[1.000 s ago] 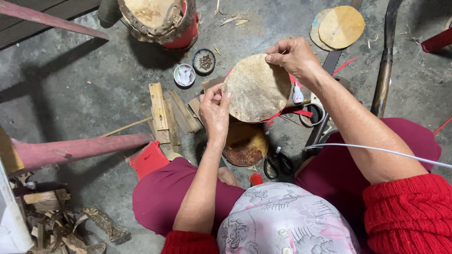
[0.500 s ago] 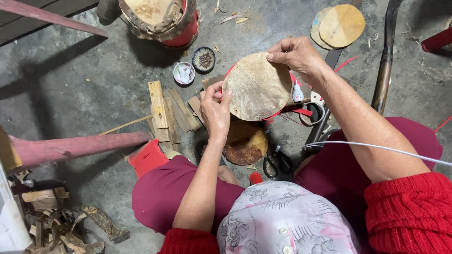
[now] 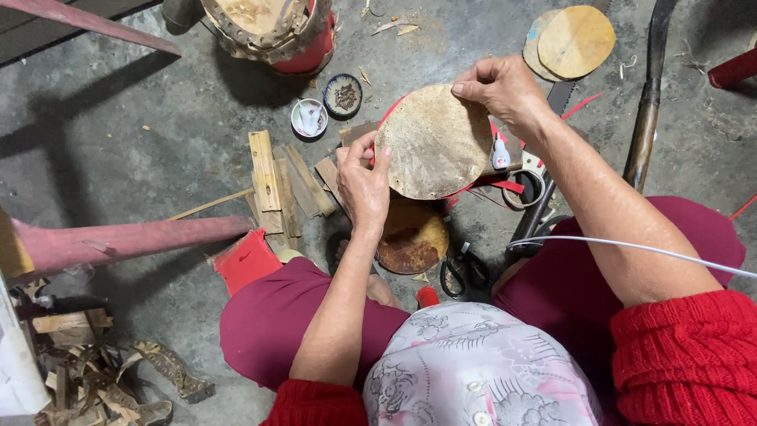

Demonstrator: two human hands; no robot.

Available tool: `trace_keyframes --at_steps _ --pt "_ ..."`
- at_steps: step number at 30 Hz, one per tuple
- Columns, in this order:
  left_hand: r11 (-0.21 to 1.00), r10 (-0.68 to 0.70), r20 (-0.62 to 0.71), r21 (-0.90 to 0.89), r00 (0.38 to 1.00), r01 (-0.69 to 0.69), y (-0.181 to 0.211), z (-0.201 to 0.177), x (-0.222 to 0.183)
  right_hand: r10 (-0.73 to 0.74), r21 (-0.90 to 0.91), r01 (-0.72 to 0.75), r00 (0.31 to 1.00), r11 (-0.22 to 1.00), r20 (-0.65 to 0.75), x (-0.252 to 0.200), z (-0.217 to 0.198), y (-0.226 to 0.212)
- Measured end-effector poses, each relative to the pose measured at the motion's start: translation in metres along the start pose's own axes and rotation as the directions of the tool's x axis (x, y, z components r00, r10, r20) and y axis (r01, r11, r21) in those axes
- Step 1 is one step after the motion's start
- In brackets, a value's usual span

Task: Fitting a leather drum head onto a drum shell, trimming the excess leather with scissors, and hammering it into place.

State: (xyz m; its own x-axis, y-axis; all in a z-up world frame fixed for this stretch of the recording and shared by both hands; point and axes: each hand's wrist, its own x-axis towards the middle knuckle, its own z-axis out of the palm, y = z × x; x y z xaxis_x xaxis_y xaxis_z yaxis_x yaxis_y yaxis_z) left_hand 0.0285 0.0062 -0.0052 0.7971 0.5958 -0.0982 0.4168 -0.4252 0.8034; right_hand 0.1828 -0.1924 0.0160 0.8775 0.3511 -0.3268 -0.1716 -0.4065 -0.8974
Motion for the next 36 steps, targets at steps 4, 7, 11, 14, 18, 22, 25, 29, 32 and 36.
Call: trace_keyframes --at_steps 4,7,11,14,18,22,25,29,32,36 --pt "0.998 0.057 -0.041 0.037 0.998 -0.056 0.001 0.006 -0.006 -0.002 -0.013 0.002 1.0 1.0 -0.016 0.001 0.001 0.002" --pt "0.966 0.214 -0.063 0.163 0.975 -0.201 0.003 0.017 -0.014 0.007 0.007 -0.007 1.0 1.0 -0.014 0.002 0.002 0.004" --pt "0.756 0.565 0.007 0.396 0.825 -0.521 -0.008 0.046 -0.031 -0.019 0.012 0.019 1.0 1.0 -0.016 0.003 0.002 0.007" --pt "0.651 0.594 0.192 0.456 0.782 -0.607 -0.006 0.048 -0.039 -0.026 0.024 0.026 1.0 0.999 -0.016 0.002 0.003 0.006" --pt "0.606 0.582 0.281 0.476 0.763 -0.637 -0.005 0.048 -0.037 -0.042 0.071 0.043 0.999 0.997 -0.01 0.004 0.004 0.011" --pt "0.574 0.578 0.3 0.511 0.759 -0.64 -0.003 0.048 -0.037 0.019 0.232 -0.026 0.999 0.972 0.032 0.005 0.001 0.019" --pt "0.576 0.57 0.31 0.51 0.761 -0.639 -0.003 0.047 -0.037 -0.003 0.251 -0.005 0.999 0.968 0.033 0.005 -0.001 0.025" --pt "0.563 0.567 0.315 0.527 0.762 -0.637 -0.001 0.047 -0.038 0.027 0.243 -0.038 0.999 0.969 0.046 0.004 0.0 0.024" --pt "0.554 0.565 0.316 0.539 0.762 -0.634 -0.002 0.047 -0.038 0.016 0.251 -0.024 0.999 0.968 0.033 0.005 0.002 0.027" --pt "0.537 0.562 0.333 0.549 0.757 -0.64 -0.002 0.046 -0.038 -0.003 0.274 -0.004 1.0 0.962 0.025 0.008 0.004 0.032"
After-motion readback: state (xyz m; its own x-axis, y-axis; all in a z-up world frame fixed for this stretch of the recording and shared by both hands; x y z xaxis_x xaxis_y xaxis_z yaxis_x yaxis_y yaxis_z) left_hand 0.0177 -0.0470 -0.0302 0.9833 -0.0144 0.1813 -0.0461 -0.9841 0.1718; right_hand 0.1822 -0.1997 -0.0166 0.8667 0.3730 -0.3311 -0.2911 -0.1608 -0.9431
